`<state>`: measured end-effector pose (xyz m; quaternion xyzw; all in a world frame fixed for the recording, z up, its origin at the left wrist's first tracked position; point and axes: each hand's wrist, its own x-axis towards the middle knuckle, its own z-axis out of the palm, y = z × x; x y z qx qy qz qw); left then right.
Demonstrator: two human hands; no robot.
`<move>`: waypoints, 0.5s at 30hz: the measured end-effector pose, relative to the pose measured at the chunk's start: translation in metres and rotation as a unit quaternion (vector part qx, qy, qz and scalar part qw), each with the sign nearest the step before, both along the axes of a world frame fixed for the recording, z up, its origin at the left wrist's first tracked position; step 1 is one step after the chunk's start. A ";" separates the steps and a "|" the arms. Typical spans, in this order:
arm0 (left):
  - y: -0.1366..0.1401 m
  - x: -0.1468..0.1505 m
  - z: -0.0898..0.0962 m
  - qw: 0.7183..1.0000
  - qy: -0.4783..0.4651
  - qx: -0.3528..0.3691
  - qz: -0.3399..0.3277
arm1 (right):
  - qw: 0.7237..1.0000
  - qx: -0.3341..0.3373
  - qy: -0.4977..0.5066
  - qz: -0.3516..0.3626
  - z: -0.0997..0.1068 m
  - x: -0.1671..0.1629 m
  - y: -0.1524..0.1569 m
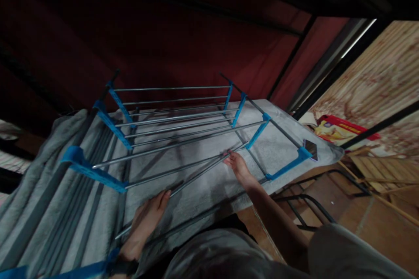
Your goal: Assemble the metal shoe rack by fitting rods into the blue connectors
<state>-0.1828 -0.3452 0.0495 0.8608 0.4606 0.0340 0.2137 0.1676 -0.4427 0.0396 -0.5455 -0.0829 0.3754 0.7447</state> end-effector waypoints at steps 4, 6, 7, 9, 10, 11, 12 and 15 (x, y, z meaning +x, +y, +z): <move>0.003 -0.006 -0.005 0.999 0.037 0.003 -0.008 | 1.000 0.013 0.010 -0.016 0.005 0.008 0.016; 0.005 -0.006 -0.004 0.998 0.060 0.020 -0.027 | 1.000 0.019 0.003 -0.021 0.007 0.012 0.020; 0.006 -0.006 -0.003 0.996 0.073 0.032 -0.041 | 0.999 0.023 0.001 -0.025 0.008 0.014 0.020; 0.008 -0.001 0.002 0.993 0.090 0.050 -0.063 | 0.999 0.026 0.001 -0.037 0.008 0.019 0.018; 0.009 0.002 0.005 0.993 0.089 0.050 -0.063 | 0.999 0.025 0.003 -0.042 0.008 0.021 0.016; 0.011 0.006 0.007 0.994 0.081 0.044 -0.055 | 0.999 0.022 0.006 -0.047 0.008 0.024 0.014; 0.012 0.010 0.009 0.996 0.069 0.034 -0.041 | 0.999 0.018 0.010 -0.051 0.007 0.026 0.012; 0.018 0.019 0.012 1.000 0.029 0.007 0.004 | 0.999 0.010 0.014 -0.044 0.004 0.033 0.006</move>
